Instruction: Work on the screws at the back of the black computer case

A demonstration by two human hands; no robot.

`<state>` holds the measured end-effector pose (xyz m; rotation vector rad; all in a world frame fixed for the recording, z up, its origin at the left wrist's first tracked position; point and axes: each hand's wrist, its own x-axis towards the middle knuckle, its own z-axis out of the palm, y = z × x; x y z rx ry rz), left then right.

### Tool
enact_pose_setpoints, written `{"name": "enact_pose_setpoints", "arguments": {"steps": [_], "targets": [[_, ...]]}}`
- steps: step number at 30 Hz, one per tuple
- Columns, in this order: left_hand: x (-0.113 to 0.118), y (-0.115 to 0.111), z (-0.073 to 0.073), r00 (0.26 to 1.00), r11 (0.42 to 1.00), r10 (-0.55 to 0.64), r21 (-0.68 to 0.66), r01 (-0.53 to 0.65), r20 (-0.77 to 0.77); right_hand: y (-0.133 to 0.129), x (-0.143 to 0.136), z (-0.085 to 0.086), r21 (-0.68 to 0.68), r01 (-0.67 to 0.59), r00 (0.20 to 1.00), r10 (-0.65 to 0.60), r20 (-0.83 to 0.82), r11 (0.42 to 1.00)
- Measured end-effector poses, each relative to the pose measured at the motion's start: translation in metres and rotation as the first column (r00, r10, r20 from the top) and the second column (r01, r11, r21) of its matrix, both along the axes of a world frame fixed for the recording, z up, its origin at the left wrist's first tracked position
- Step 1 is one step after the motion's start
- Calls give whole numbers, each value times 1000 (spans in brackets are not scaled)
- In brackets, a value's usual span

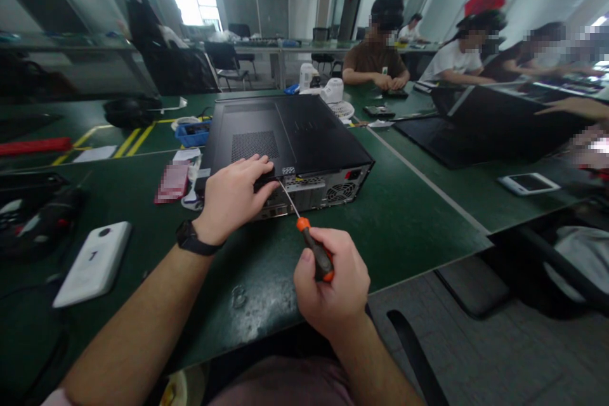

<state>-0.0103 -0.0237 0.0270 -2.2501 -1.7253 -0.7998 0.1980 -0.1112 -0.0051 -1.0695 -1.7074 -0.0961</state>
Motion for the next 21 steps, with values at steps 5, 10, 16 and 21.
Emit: {"name": "enact_pose_setpoints", "arguments": {"steps": [5,10,16,21], "targets": [[-1,1,-1,1000,1000,-4,12,4,4,0,-1,-3,32,95,995,-95,-9,995],[0,1,-2,1000,1000,-3,22,3,-1,1,0,-4,-8,79,997,-79,-20,997],[0,0,-1,1000,1000,-1,10,1,-2,0,-2,-1,19,47,999,-47,8,999],[0,0,0,1000,1000,-9,17,9,-3,0,-1,-5,-8,74,997,-74,-27,997]]}}
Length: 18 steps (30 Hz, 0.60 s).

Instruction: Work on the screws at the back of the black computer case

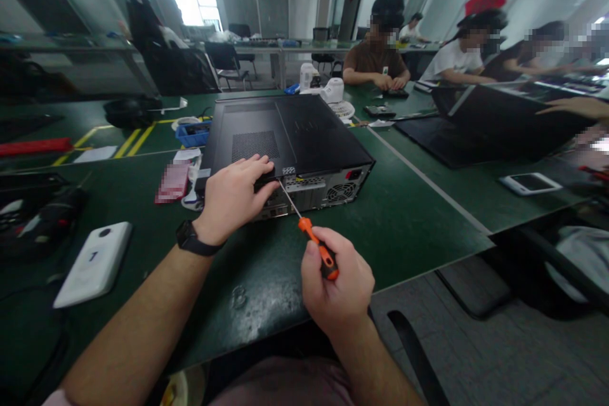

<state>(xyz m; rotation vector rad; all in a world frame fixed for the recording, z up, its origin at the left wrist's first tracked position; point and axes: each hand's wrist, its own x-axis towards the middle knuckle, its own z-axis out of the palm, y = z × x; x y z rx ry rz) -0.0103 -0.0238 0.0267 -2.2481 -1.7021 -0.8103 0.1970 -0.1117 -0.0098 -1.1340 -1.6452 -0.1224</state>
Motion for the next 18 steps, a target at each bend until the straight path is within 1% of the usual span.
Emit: {"name": "enact_pose_setpoints", "arguments": {"steps": [4,7,11,18], "targets": [[0,0,0,1000,1000,1,-1,-1,-3,0,0,-1,-12,-31,999,30,-11,999],[0,0,0,1000,1000,3,1,-3,-7,1,1,0,14,-63,998,63,0,998],[0,0,0,1000,1000,5,2,-5,-9,2,1,-1,47,-67,998,66,6,997],[0,1,-1,1000,1000,5,11,-4,-7,0,2,-4,-31,-19,1000,18,-17,999]]}}
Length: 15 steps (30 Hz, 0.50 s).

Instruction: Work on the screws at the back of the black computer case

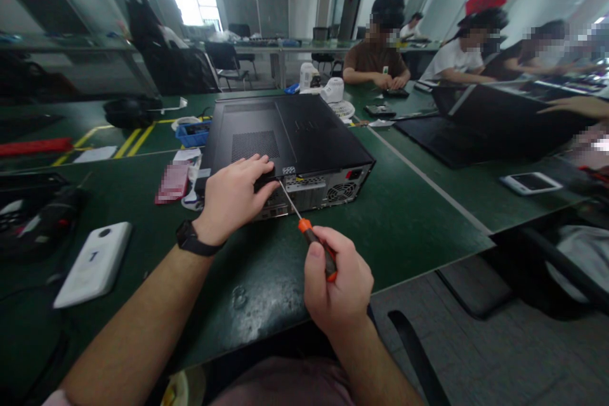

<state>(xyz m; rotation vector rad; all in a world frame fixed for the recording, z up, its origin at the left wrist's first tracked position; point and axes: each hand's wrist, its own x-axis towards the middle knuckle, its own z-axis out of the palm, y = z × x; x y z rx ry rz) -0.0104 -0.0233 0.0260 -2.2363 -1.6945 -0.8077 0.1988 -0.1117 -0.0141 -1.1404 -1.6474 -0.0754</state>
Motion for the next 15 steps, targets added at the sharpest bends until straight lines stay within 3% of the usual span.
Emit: {"name": "enact_pose_setpoints", "arguments": {"steps": [10,15], "targets": [[1,0,0,1000,1000,0,0,0,4,2,-3,5,63,-13,999,10,40,998],[0,1,-1,1000,1000,-4,14,4,3,1,-1,1,53,59,998,-60,21,997]]}}
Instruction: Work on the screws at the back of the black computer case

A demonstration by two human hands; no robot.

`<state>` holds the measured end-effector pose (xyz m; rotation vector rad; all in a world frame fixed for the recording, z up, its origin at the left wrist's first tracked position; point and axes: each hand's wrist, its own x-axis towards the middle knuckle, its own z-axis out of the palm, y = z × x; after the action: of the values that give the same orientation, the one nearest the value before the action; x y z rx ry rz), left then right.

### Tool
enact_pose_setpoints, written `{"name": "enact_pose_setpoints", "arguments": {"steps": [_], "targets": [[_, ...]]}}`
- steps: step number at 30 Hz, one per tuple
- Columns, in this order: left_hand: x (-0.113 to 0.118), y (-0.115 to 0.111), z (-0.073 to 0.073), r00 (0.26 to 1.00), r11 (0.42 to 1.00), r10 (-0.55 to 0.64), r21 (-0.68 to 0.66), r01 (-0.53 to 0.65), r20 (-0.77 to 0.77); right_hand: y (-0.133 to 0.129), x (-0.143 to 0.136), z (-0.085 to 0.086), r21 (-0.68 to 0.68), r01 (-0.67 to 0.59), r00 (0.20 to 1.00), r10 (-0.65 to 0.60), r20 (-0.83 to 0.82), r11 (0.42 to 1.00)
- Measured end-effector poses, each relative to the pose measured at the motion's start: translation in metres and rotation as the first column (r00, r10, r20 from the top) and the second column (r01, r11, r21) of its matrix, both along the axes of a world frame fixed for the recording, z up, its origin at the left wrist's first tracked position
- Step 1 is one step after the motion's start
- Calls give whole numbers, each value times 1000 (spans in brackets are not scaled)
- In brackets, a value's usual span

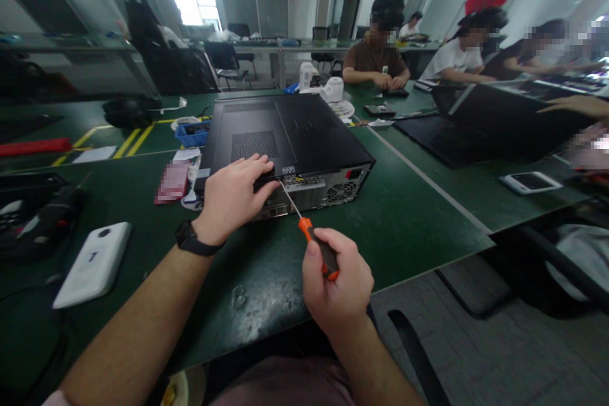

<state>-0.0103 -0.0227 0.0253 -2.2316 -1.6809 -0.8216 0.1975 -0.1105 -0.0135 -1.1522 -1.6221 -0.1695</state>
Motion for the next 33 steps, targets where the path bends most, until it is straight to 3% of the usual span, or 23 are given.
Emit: {"name": "enact_pose_setpoints", "arguments": {"steps": [3,8,15,23,29,33], "targets": [[0,1,0,1000,1000,-1,-6,1,0,-1,0,0,-27,0,1000,0,-20,1000],[0,0,0,1000,1000,-4,-17,4,8,-1,-2,4,-2,-100,995,100,2,995],[-1,1,-1,1000,1000,6,-23,-5,8,0,-1,1,-18,-19,999,19,-30,1000],[0,-1,0,1000,1000,5,-19,-5,6,2,-1,6,11,-106,994,106,-10,994],[0,-1,0,1000,999,4,-34,-3,12,1,-1,1,41,-11,1000,12,-12,999],[0,-1,0,1000,999,7,-31,-7,8,0,0,0,-29,-9,1000,8,-21,1000]]}}
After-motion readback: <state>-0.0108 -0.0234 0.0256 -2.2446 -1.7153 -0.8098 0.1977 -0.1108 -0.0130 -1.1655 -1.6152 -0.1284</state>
